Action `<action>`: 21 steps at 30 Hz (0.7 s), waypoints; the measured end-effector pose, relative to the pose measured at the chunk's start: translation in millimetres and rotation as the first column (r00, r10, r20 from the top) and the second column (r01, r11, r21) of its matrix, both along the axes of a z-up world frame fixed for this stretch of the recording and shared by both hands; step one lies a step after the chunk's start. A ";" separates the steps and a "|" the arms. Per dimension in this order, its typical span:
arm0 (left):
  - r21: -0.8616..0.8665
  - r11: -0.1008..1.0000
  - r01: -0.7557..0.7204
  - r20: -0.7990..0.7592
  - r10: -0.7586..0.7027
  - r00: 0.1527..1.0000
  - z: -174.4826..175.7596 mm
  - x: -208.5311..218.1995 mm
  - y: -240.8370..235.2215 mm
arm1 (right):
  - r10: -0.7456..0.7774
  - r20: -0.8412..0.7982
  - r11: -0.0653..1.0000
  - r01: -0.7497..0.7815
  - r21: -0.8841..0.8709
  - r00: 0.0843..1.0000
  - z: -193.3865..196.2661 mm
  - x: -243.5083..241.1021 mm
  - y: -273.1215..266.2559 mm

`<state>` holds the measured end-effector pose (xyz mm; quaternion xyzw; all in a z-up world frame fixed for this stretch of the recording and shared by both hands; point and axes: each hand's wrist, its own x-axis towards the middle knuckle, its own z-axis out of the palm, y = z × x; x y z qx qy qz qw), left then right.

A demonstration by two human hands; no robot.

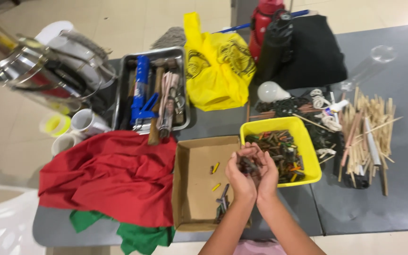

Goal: The person sorts various small items from a cardboard box into a yellow plastic container. They handle items such as colored sticks, white cords, and a clear plastic cup, placing them into the container or on the table. The person also briefly picks up a clear plastic cup from the floor and places it on the table.

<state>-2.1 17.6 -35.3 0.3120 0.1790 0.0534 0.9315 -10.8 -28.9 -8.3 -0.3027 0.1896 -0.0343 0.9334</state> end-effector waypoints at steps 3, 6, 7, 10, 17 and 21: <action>0.146 0.984 0.101 0.119 -0.119 0.986 9.9 6.7 -28.7 | -0.054 -0.009 0.997 0.055 0.051 0.998 -20.5 10.9 -33.5; 0.208 0.961 0.184 0.178 -0.222 0.959 32.2 16.4 -51.4 | -0.091 -0.026 0.995 0.091 -0.030 0.995 -21.0 15.8 -61.4; 0.206 0.959 0.193 0.180 -0.231 0.956 38.5 18.5 -55.5 | -0.101 -0.024 0.994 0.100 -0.032 0.995 -24.1 17.7 -69.6; 0.327 0.900 0.287 0.215 -0.367 0.905 44.4 25.5 -65.6 | -0.146 -0.049 0.970 0.133 -0.204 0.988 -30.8 22.0 -90.6; 0.621 0.766 0.165 0.297 -0.425 0.855 5.3 41.0 -65.4 | -0.133 0.114 0.731 0.175 -0.659 0.984 -20.5 15.9 -115.1; 0.571 0.793 0.212 0.273 -0.426 0.862 8.5 39.1 -42.8 | -0.056 0.119 0.577 0.129 -0.807 0.991 -19.0 14.1 -105.7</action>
